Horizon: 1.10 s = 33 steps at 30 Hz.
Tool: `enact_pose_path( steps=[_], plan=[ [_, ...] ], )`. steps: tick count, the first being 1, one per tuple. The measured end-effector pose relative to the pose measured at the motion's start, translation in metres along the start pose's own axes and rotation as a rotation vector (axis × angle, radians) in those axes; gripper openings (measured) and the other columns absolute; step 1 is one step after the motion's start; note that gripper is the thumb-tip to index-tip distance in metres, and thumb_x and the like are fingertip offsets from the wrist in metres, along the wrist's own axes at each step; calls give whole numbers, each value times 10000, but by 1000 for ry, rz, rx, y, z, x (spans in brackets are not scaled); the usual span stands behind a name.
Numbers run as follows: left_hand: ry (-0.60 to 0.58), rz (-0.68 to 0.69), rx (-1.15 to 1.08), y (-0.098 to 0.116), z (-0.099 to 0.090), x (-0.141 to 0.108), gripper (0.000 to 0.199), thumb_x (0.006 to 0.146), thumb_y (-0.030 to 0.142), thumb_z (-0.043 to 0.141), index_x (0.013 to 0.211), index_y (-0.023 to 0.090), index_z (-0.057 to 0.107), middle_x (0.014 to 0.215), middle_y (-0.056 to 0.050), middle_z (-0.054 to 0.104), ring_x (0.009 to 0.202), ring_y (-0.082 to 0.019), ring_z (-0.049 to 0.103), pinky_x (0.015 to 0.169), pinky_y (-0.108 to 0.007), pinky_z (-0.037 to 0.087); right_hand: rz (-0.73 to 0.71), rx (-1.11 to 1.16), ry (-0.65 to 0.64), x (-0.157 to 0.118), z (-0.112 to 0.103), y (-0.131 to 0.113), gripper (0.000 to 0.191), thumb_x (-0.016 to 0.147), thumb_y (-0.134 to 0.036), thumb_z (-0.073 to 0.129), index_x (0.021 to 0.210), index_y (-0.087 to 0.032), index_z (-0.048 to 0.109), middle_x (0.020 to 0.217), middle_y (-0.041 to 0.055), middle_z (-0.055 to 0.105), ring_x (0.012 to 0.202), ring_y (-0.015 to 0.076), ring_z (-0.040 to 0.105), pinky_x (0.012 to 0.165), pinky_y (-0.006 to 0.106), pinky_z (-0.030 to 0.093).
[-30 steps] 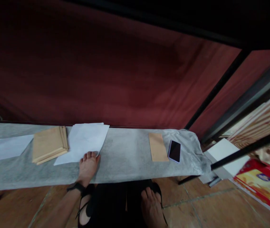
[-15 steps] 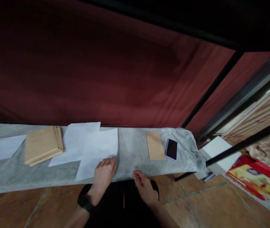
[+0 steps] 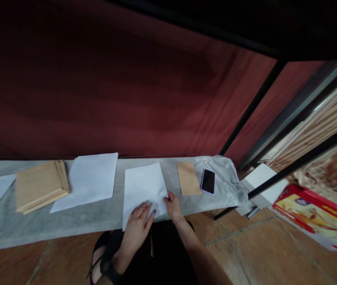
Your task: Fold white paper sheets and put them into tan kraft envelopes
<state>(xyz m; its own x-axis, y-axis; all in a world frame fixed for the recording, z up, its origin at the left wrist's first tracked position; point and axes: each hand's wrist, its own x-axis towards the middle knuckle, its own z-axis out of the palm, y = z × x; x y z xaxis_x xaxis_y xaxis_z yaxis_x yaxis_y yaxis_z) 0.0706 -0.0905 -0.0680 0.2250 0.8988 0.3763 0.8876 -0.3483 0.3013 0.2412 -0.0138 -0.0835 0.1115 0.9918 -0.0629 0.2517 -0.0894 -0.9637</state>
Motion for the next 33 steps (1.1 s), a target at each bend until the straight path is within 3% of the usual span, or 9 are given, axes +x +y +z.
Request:
enact_pose_path(
  steps=[4,7,14,18,21,25,30,33],
  plan=[
    [40,-75,108,-45,7,-6,489,974,442,480,1347,157,619,1458,-181,570,1377,-339,505,1110,-533,445,-15,16,95,9,0,9,326,763,-114,477,999,-194,687,914,36,762,835,192,718,767,288,577],
    [26,-74,143,-59,15,-5,506,974,435,478,1356,132,614,1460,-195,565,1367,-340,516,1117,-515,441,-33,21,129,8,2,15,356,747,-104,485,1027,-201,683,930,42,771,851,199,730,767,296,587],
    [17,-35,173,-39,29,27,508,1013,360,359,1447,164,536,1555,-160,473,1476,-320,378,1180,-557,342,-64,-19,196,7,8,20,344,779,-113,493,1045,-217,685,892,41,772,787,201,746,696,288,596],
    [-54,10,155,-24,40,54,535,1016,430,359,1462,188,526,1582,-151,435,1495,-333,343,1190,-584,306,-160,-191,205,10,2,18,373,840,-102,473,1125,-239,670,923,30,776,797,190,746,726,280,591],
    [-105,13,169,-20,46,63,545,1010,460,368,1467,208,524,1584,-136,434,1496,-339,339,1200,-590,280,-215,-372,246,5,-6,14,463,854,-78,446,1272,-185,613,1025,96,761,881,218,741,787,314,589],
    [-151,30,200,-24,49,64,579,1010,488,347,1485,194,501,1587,-142,424,1490,-332,353,1210,-578,263,-349,-741,257,-9,-13,5,529,875,-110,490,1402,-126,541,1272,199,659,1108,300,668,928,448,556],
    [-206,125,156,-42,41,66,598,1009,527,328,1508,227,467,1597,-92,419,1497,-283,350,1226,-521,267,-580,-925,99,-15,-5,1,473,995,-297,523,1450,-169,522,1531,132,494,1397,295,464,1140,480,404],
    [-218,130,137,-51,40,67,593,1017,511,312,1513,220,458,1588,-84,437,1499,-275,347,1225,-515,273,-592,-973,75,-16,1,9,516,1022,-426,515,1484,-198,495,1561,124,462,1425,283,441,1172,476,360]
  ],
)
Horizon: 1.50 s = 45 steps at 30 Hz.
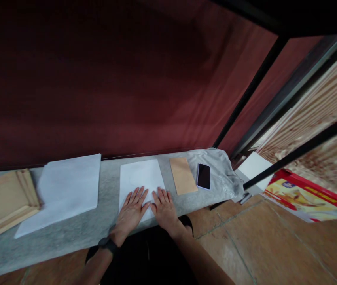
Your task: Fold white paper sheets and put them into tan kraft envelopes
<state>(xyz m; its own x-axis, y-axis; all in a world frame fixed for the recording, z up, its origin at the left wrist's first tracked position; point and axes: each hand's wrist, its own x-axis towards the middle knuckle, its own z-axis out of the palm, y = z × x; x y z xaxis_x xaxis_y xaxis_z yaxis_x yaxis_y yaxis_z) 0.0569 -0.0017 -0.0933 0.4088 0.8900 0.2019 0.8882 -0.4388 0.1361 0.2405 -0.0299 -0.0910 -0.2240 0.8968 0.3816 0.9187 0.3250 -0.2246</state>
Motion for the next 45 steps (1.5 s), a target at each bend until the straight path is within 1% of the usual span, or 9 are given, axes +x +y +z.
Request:
enact_pose_path(
  steps=[5,12,19,24,30,33,35,41,45],
  plan=[
    [30,-43,-47,6,7,14,589,1036,441,259,1512,150,449,1589,-129,428,1498,-256,349,1225,-488,289,25,-53,-10,-7,9,2,552,1025,-462,502,1517,-217,452,1591,129,413,1442,277,425,1184,478,335],
    [11,-42,-48,16,9,64,560,1025,418,284,1512,205,461,1591,-107,428,1514,-285,313,1228,-531,252,37,-15,-8,-6,10,1,533,1028,-439,490,1501,-194,476,1571,123,446,1435,285,430,1187,490,326],
    [45,-101,-26,-20,14,101,596,1019,469,254,1513,208,461,1598,-112,410,1511,-312,312,1224,-565,213,52,50,-28,-5,2,-2,556,1019,-440,509,1514,-191,463,1581,142,425,1449,302,404,1185,510,321],
    [4,-178,-12,-48,10,127,617,1016,499,256,1542,217,412,1617,-104,384,1531,-334,251,1223,-591,181,52,64,-12,-5,-2,-2,541,1031,-437,480,1518,-203,453,1591,129,414,1468,300,375,1200,504,295],
    [-36,-194,5,-66,4,144,615,1027,471,233,1556,193,377,1638,-101,342,1536,-327,237,1229,-589,164,59,51,-46,-5,-4,-2,545,1034,-454,476,1522,-215,445,1593,123,413,1464,295,384,1201,496,300],
    [-39,-168,2,-61,6,131,598,1024,442,262,1543,181,403,1630,-114,353,1534,-310,251,1240,-556,170,54,44,-35,-6,-3,-2,551,1030,-444,488,1524,-205,446,1593,131,409,1467,299,379,1200,499,302],
    [-40,-98,-6,-52,7,110,580,1021,442,286,1531,205,428,1624,-99,368,1531,-296,265,1246,-544,171,53,40,-33,-6,-1,-1,554,1028,-441,491,1525,-201,446,1594,135,406,1467,299,379,1200,500,301],
    [4,140,-43,-16,-2,9,546,1020,483,348,1524,291,434,1612,-45,401,1508,-243,328,1257,-493,198,53,52,-55,-6,2,1,555,1026,-448,491,1526,-211,449,1601,126,394,1455,296,401,1202,501,290],
    [42,177,-32,-8,-11,-38,558,1005,509,403,1526,310,426,1597,-40,427,1485,-251,374,1252,-487,226,51,36,-67,-7,1,2,550,1034,-434,479,1538,-220,427,1615,112,371,1464,287,388,1204,493,287]
  ],
)
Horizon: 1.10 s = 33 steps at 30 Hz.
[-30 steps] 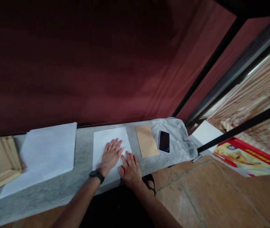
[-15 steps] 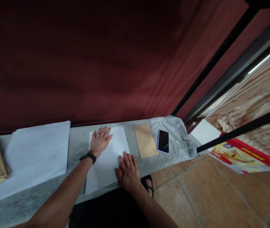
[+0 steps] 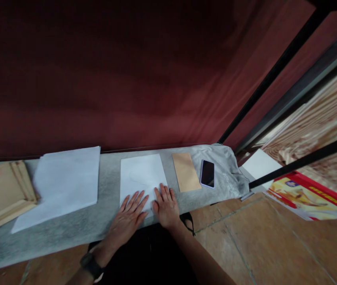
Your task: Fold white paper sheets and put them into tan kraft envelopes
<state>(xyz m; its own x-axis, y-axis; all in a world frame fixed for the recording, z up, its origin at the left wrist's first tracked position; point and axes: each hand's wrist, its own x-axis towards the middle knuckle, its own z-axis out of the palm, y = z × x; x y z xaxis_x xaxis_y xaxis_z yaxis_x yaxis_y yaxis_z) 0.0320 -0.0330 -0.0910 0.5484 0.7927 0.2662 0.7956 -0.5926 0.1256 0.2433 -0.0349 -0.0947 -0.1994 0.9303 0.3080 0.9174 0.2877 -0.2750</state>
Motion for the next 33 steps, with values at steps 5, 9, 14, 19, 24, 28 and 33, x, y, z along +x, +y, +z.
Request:
enact_pose_path(
  steps=[5,9,14,19,24,28,33],
  plan=[
    [-1,-24,41,7,-7,-15,567,996,523,423,1522,313,431,1601,-47,414,1479,-266,384,1242,-505,239,-2,-20,1,0,-1,0,547,1027,-378,504,1538,-201,423,1607,127,382,1464,290,388,1207,500,280],
    [10,-47,37,10,-6,-14,560,985,537,439,1492,303,478,1591,-62,432,1480,-268,382,1241,-512,235,-48,-2,9,7,2,-10,512,1034,-383,494,1509,-194,465,1587,123,419,1464,293,387,1214,535,253],
    [15,-28,9,4,1,-19,561,983,554,434,1467,280,511,1573,-71,461,1484,-251,377,1246,-499,232,-196,21,-4,8,8,-20,489,1038,-423,505,1498,-260,476,1571,76,452,1449,245,415,1216,513,266],
    [17,-41,-22,-6,-2,-34,561,1006,510,406,1492,240,479,1559,-85,479,1470,-229,401,1221,-447,318,-127,-49,-8,-9,-2,3,538,1033,-385,513,1532,-204,427,1583,116,423,1448,260,419,1199,473,304],
    [33,-91,-79,-12,-11,-50,521,1016,465,388,1458,227,525,1532,-94,517,1422,-222,472,1185,-426,394,-144,-67,-11,-28,-15,26,537,1040,-337,479,1540,-155,407,1561,130,453,1448,254,418,1199,464,310],
    [48,-152,-151,-13,-11,-49,488,1008,457,389,1380,225,604,1479,-94,575,1374,-226,527,1157,-437,438,-165,-67,-13,-33,-19,30,577,1022,-364,510,1539,-133,403,1568,144,440,1456,261,405,1205,468,306],
    [106,-220,-299,-14,-16,-44,448,1011,406,371,1277,220,679,1381,-76,658,1309,-208,587,1134,-413,474,-207,-11,-12,-37,-23,32,650,974,-406,601,1530,-124,418,1558,165,450,1458,269,400,1217,476,300]
  ],
)
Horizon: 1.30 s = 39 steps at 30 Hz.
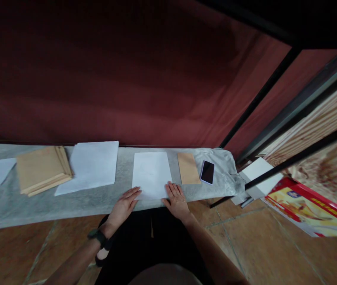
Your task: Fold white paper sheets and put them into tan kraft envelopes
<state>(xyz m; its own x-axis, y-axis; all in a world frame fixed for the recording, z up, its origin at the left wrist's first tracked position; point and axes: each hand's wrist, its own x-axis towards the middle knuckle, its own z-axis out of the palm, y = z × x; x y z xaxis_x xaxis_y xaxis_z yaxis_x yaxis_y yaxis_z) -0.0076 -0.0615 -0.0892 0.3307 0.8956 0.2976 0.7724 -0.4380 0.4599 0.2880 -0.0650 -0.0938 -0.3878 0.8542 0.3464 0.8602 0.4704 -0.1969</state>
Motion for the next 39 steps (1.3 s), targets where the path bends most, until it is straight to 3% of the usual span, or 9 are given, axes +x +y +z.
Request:
enact_pose_path(
  steps=[6,9,14,17,21,25,28,32,39],
  plan=[
    [62,-87,-228,-2,-7,-6,487,987,542,398,1134,235,746,1226,-70,744,1179,-226,676,1090,-438,510,30,300,75,-8,1,10,471,953,-206,581,1424,-221,562,1456,97,584,1370,238,509,1197,488,347],
    [78,-120,-290,-3,-8,-17,453,968,550,452,1132,249,747,1193,-59,757,1133,-229,697,1065,-427,527,93,475,132,-8,1,19,508,894,-97,572,1372,-263,611,1378,68,645,1305,226,568,1147,468,422],
    [63,-83,-263,-9,-11,-24,325,937,412,531,1132,265,746,1195,-50,755,1145,-233,688,1060,-433,530,168,583,154,1,0,25,594,778,34,543,1244,-295,706,1338,36,672,1303,234,572,1124,473,449],
    [76,-23,-169,-21,-16,-16,403,866,282,565,1245,250,697,1323,-66,694,1282,-256,608,1134,-490,462,153,613,141,6,1,20,611,742,78,530,1167,-305,746,1297,18,698,1285,228,586,1132,473,439],
    [38,-22,-116,-36,-24,-4,474,815,213,534,1261,243,691,1367,-59,668,1361,-257,541,1178,-501,410,123,689,129,6,5,12,583,770,68,527,1157,-307,749,1253,13,719,1224,204,627,1108,429,469],
    [27,-122,-196,-41,-26,2,335,882,363,531,1101,237,751,1211,-65,749,1195,-249,667,1099,-437,494,163,685,140,6,6,12,482,844,-34,580,1218,-304,721,1256,32,712,1226,212,621,1097,430,477],
    [62,-211,-229,-40,-25,4,351,888,457,550,1072,236,749,1175,-62,761,1124,-245,701,1053,-406,525,174,649,149,12,7,15,462,865,-72,588,1247,-304,704,1272,35,705,1279,224,584,1122,457,448],
    [58,-165,-254,-43,-28,11,368,826,336,560,1136,239,732,1263,-69,724,1197,-246,664,1075,-431,507,197,616,150,24,8,18,504,820,-11,534,1199,-280,730,1273,50,706,1289,226,579,1123,456,440],
    [41,-99,-242,-51,-32,32,381,769,247,561,1106,223,738,1188,-93,743,1156,-259,674,1050,-456,519,152,580,90,38,9,21,484,766,-134,686,1233,-258,713,1342,70,668,1291,268,569,1110,445,419]
  ],
)
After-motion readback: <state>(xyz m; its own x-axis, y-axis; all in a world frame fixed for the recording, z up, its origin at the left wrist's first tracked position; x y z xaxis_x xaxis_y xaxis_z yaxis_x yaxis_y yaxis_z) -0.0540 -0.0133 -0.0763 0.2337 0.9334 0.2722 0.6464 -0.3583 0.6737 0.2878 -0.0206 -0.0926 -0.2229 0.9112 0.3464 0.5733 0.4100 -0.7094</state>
